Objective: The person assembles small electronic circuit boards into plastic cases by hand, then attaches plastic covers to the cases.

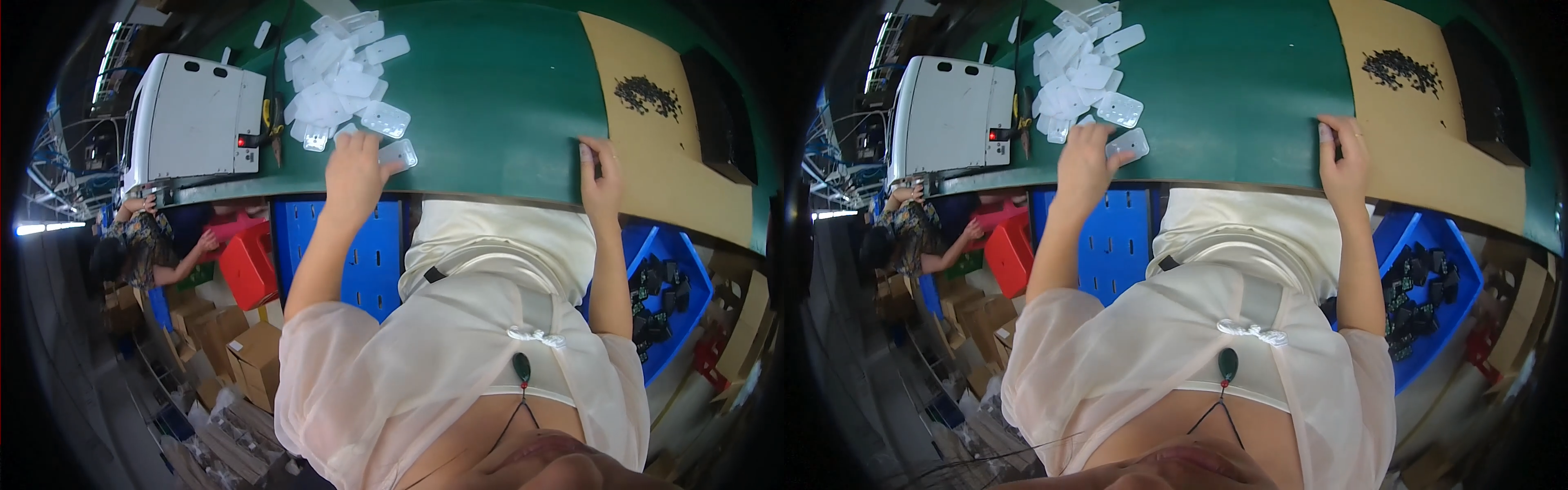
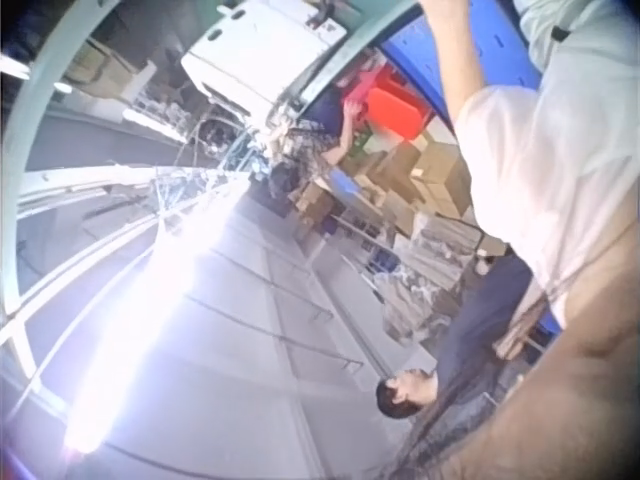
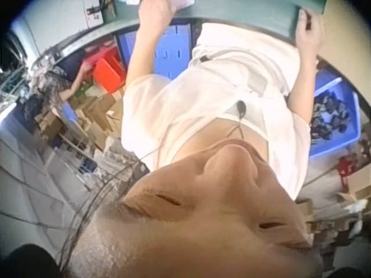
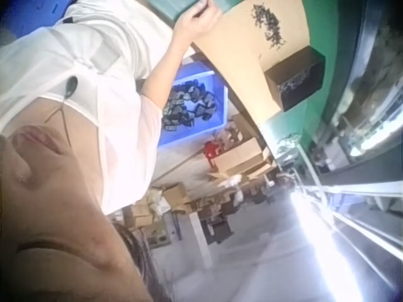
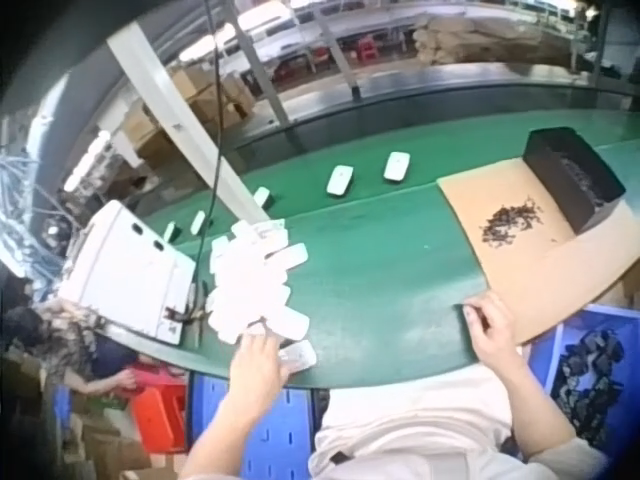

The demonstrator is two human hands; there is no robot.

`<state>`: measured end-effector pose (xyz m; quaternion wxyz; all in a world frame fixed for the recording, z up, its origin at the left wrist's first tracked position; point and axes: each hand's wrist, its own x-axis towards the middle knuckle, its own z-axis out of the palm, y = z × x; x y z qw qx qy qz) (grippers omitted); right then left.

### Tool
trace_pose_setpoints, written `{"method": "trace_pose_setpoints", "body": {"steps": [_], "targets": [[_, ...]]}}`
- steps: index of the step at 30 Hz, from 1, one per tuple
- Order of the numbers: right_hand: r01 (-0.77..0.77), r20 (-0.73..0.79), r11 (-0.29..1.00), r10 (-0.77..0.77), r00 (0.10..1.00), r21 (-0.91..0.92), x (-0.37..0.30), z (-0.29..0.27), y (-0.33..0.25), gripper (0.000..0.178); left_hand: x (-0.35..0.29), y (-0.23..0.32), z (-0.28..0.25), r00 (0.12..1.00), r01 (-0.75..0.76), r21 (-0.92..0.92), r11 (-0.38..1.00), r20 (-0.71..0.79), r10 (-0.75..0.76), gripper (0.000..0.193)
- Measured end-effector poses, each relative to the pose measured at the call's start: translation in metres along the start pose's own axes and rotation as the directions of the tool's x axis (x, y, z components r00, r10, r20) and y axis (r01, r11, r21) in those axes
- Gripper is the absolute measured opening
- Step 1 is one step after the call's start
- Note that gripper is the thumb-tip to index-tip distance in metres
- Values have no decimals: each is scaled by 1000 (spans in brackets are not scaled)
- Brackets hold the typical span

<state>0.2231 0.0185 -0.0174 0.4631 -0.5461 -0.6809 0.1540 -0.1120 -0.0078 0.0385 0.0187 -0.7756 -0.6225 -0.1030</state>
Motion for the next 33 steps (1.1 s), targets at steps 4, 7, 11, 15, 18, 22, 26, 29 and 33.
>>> {"method": "trace_pose_setpoints", "body": {"steps": [4,7,11,15,18,22,26,29,33], "targets": [[-78,-27,986,83,996,147,-4,2,8,11,-4,6,6,997,-48,-52,997,58,51,44],[-216,-81,891,269,960,400,-4,-8,11,12,3,15,-1,987,35,-105,994,158,-18,45],[-302,-236,920,360,903,250,14,-40,22,14,17,26,-6,952,95,-137,986,302,-49,42],[-285,-274,942,231,934,-176,43,-65,64,21,25,32,5,996,-44,-333,942,56,66,34],[-155,-152,977,133,979,-144,61,-59,85,21,32,53,8,985,142,-468,872,155,-78,26],[-96,-17,954,95,995,-283,79,-53,96,18,28,73,30,957,288,-769,570,243,-156,22],[-47,-26,916,40,999,-399,77,-48,87,14,28,94,45,990,-131,-786,604,-135,40,15],[-61,-82,923,32,996,-381,61,-50,80,15,32,124,25,970,242,-963,117,241,-24,20],[-452,7,839,472,882,304,30,-49,36,16,42,142,34,987,109,-969,222,132,93,22]]}}
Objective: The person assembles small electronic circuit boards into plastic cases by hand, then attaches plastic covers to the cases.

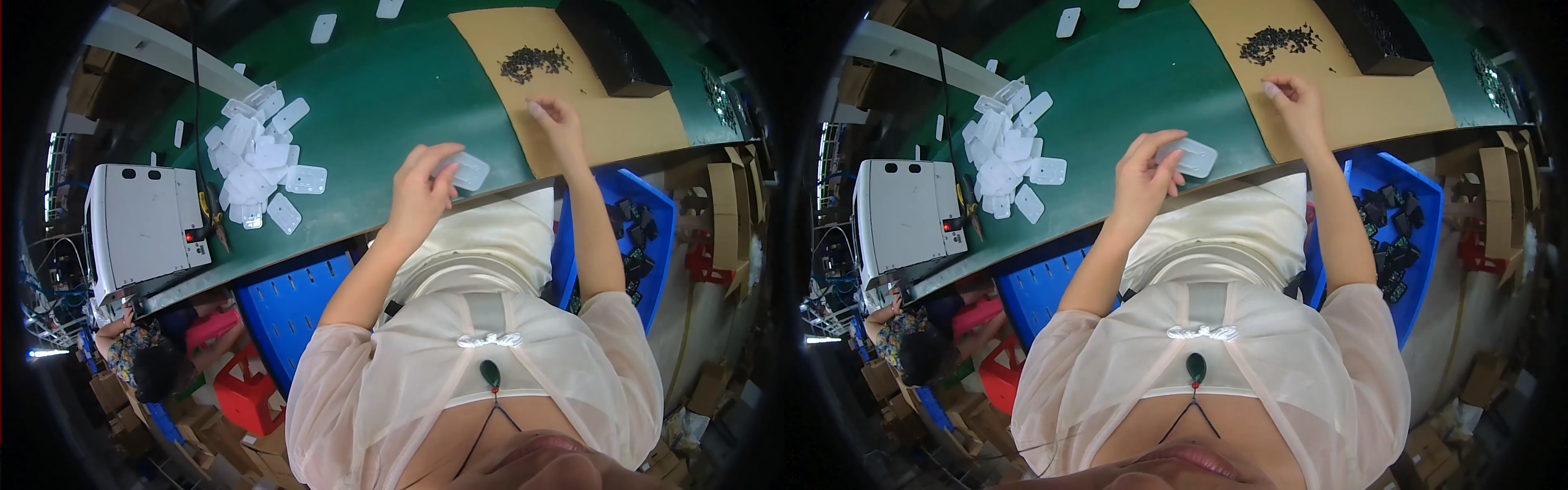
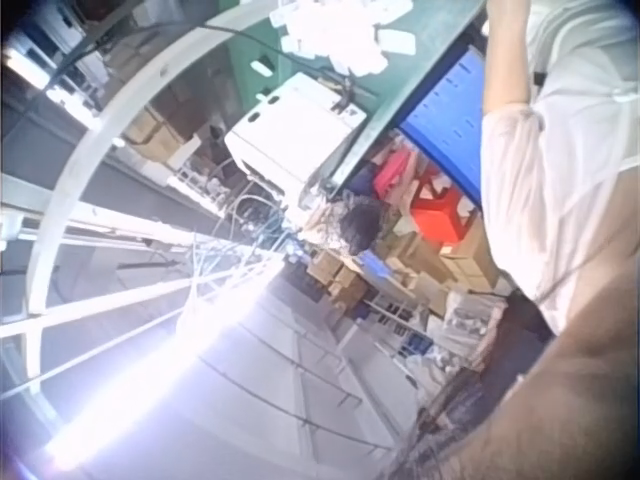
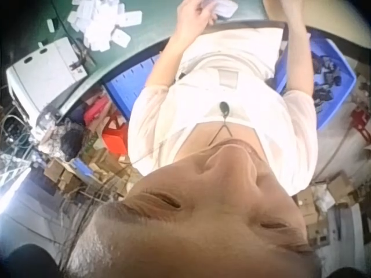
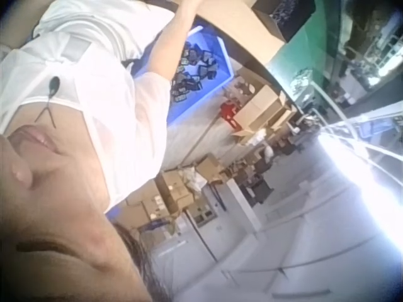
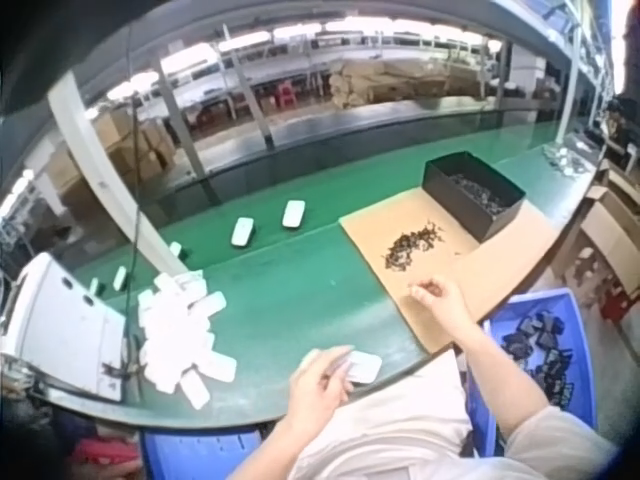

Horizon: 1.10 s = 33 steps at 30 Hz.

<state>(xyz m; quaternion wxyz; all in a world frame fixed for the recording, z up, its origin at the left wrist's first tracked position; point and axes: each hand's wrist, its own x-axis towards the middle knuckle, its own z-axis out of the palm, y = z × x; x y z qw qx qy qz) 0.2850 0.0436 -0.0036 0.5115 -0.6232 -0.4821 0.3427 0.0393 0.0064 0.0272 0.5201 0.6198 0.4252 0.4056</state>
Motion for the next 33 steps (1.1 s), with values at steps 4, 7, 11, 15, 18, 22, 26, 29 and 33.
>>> {"method": "trace_pose_setpoints", "body": {"steps": [4,7,11,15,18,22,26,29,33], "targets": [[-150,58,945,139,989,290,-50,15,-34,19,9,-6,20,990,-141,107,984,8,141,22],[-103,77,879,76,994,465,-73,21,-42,24,14,-11,31,947,-311,257,915,6,320,20],[-102,95,895,68,993,435,-89,28,-48,24,11,-1,39,940,-324,291,900,-8,341,17],[-62,74,913,35,997,404,-95,35,-49,22,8,-2,36,880,-439,415,797,21,475,15],[98,47,976,-109,993,196,-96,34,-51,16,5,-3,32,937,-338,244,909,-4,350,13],[263,69,963,-259,964,-57,-97,30,-59,10,3,3,25,998,-15,-119,993,66,23,6],[364,102,923,-353,930,-125,-97,28,-57,10,0,5,22,989,1,-98,995,145,13,14],[532,145,800,-513,846,-276,-96,28,-57,8,-1,3,24,992,98,-300,949,111,-68,24],[429,83,871,-422,903,-239,-102,34,-58,9,-2,-7,23,980,187,-431,883,138,-141,21]]}}
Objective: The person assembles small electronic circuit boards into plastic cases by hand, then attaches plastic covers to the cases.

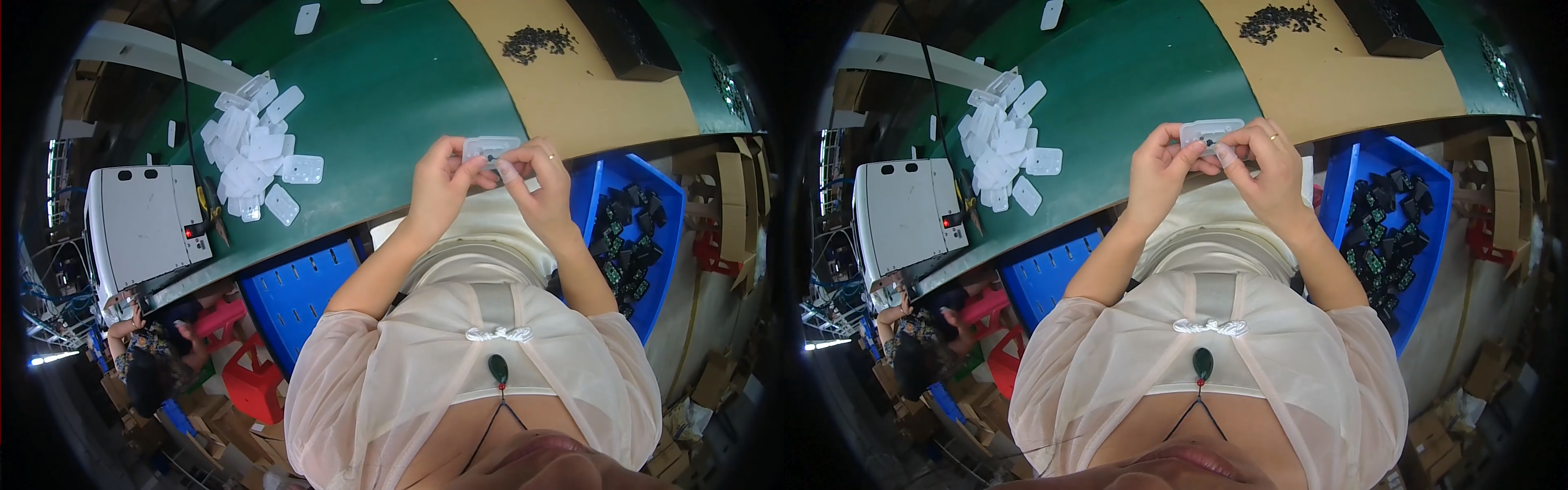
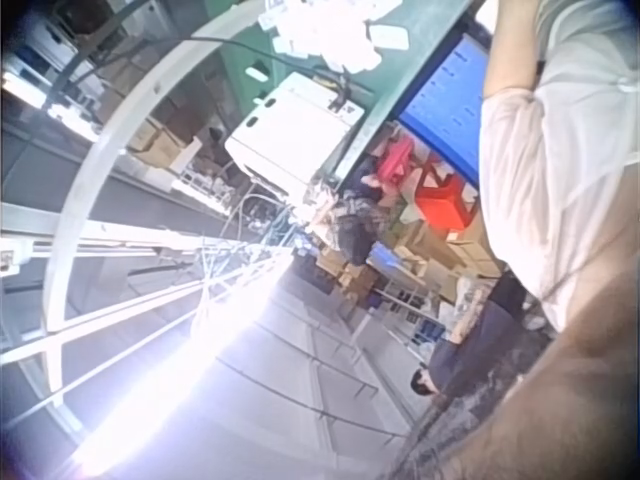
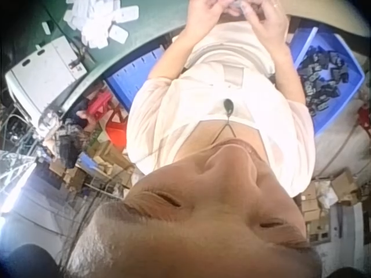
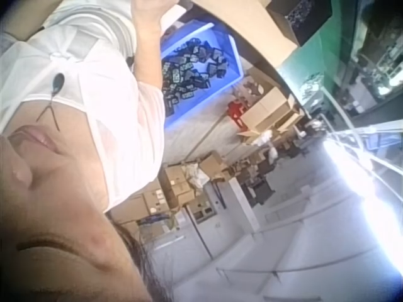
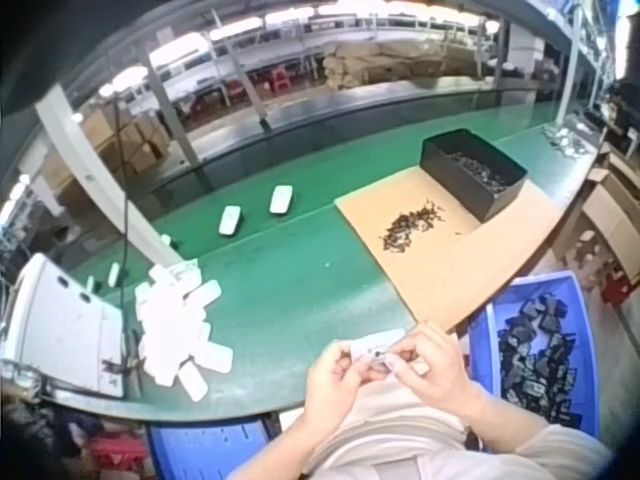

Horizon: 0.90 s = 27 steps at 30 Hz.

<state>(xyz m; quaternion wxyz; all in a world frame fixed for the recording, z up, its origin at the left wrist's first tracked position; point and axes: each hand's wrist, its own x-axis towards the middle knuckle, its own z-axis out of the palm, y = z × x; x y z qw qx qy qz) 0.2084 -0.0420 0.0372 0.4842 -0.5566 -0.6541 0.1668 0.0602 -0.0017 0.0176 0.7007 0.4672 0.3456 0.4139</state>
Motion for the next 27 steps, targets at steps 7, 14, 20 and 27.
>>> {"method": "trace_pose_setpoints", "body": {"steps": [7,14,20,27], "targets": [[-231,0,924,242,970,306,-11,16,11,9,-5,-8,2,997,-71,-94,993,10,73,10],[-318,-27,905,339,940,281,-16,25,8,13,-7,-5,2,981,-193,93,977,-19,195,8],[-85,-177,996,84,981,-2,-9,12,2,24,-7,0,-4,993,-120,29,992,-19,120,8],[-326,140,915,300,944,240,-7,3,6,33,-8,3,-1,996,-91,72,993,31,89,8]]}}
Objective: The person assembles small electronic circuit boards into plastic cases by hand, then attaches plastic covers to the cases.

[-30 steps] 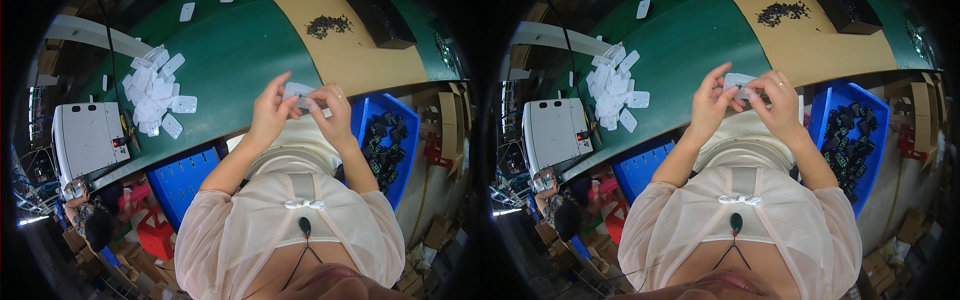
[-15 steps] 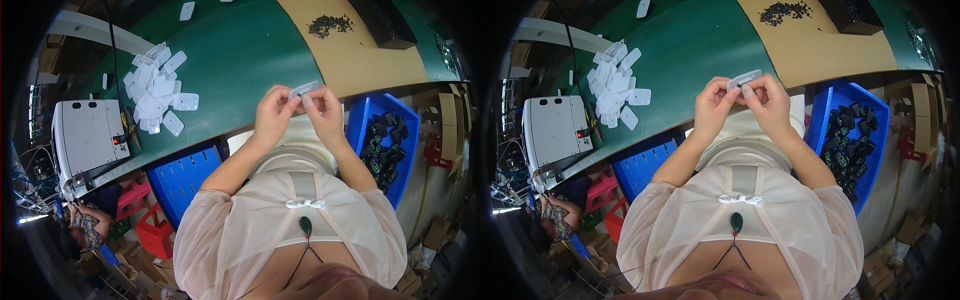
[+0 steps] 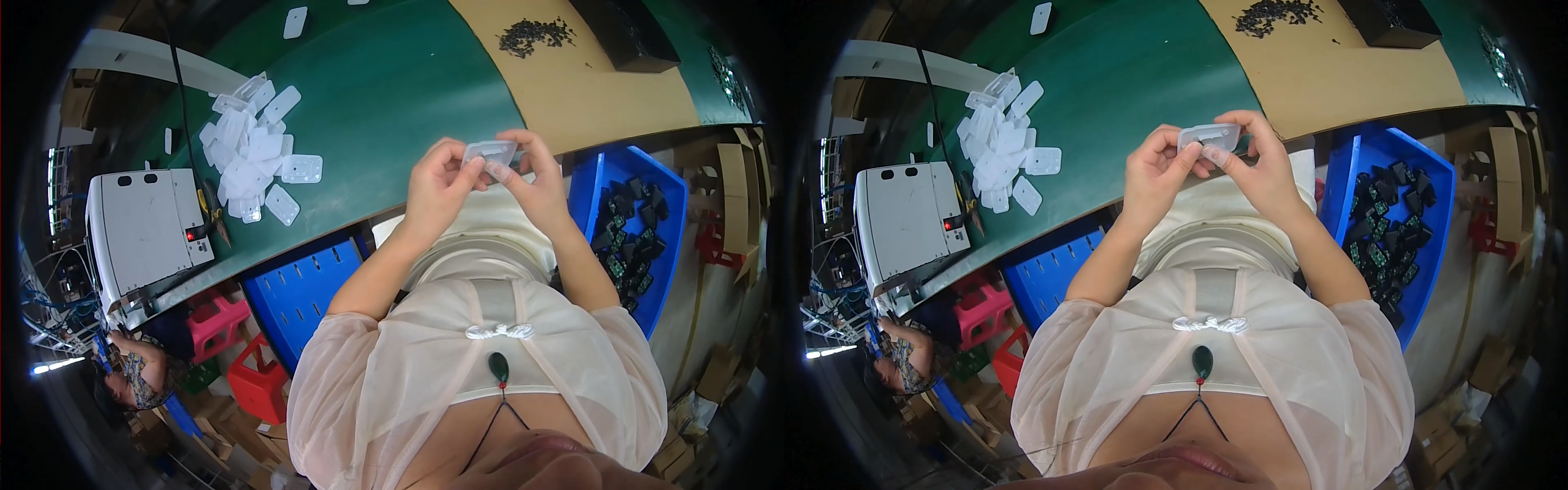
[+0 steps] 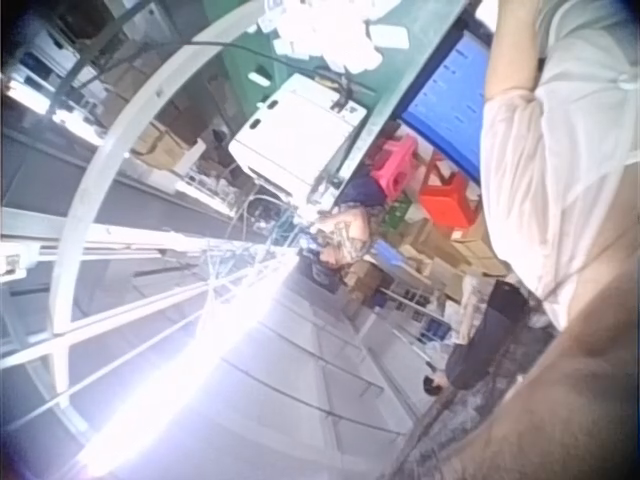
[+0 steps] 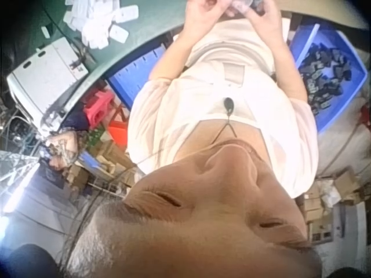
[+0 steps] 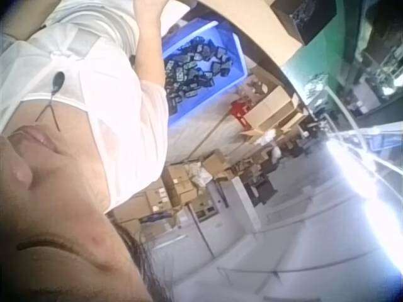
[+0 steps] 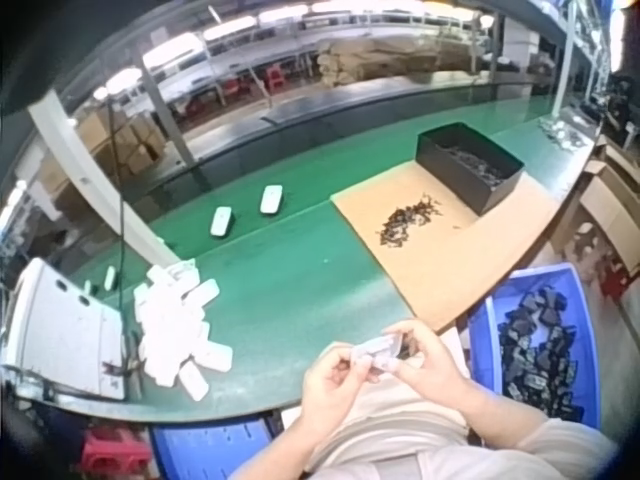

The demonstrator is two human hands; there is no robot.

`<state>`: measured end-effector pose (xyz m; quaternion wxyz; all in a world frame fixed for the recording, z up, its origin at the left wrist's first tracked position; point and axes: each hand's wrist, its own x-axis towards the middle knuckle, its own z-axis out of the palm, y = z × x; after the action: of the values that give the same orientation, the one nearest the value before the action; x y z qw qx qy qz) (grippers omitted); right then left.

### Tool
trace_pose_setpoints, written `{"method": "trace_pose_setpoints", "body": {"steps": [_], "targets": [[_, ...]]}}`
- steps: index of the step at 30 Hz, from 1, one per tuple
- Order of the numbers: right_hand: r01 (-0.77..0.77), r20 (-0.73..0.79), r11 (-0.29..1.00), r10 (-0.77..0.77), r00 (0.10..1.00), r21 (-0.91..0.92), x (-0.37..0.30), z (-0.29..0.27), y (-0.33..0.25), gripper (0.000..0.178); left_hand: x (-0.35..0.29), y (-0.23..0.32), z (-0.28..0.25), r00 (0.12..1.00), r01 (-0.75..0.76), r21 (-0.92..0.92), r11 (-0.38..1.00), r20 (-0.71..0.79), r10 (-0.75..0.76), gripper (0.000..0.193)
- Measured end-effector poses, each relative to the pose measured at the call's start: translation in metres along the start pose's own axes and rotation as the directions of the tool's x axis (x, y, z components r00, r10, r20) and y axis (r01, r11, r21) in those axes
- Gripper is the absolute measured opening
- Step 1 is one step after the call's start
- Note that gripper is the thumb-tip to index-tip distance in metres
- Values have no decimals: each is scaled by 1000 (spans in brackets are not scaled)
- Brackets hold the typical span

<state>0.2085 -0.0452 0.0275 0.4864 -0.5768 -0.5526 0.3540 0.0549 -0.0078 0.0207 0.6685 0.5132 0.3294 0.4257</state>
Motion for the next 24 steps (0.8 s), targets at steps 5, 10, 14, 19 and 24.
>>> {"method": "trace_pose_setpoints", "body": {"steps": [5,10,14,19,24], "targets": [[-130,120,973,108,987,190,0,-5,7,28,-2,3,-1,999,40,-25,999,13,-40,8],[-183,178,957,144,973,226,1,-4,7,18,-4,4,-2,994,101,15,995,45,-102,8],[-188,208,919,120,971,347,-1,-5,9,18,-6,7,-6,987,122,3,992,105,-122,10],[-179,103,794,146,984,581,-5,0,12,19,-2,10,0,987,161,-129,978,37,-158,13],[-108,92,791,65,994,602,-8,4,33,30,12,-6,-17,989,91,50,995,-118,-84,20]]}}
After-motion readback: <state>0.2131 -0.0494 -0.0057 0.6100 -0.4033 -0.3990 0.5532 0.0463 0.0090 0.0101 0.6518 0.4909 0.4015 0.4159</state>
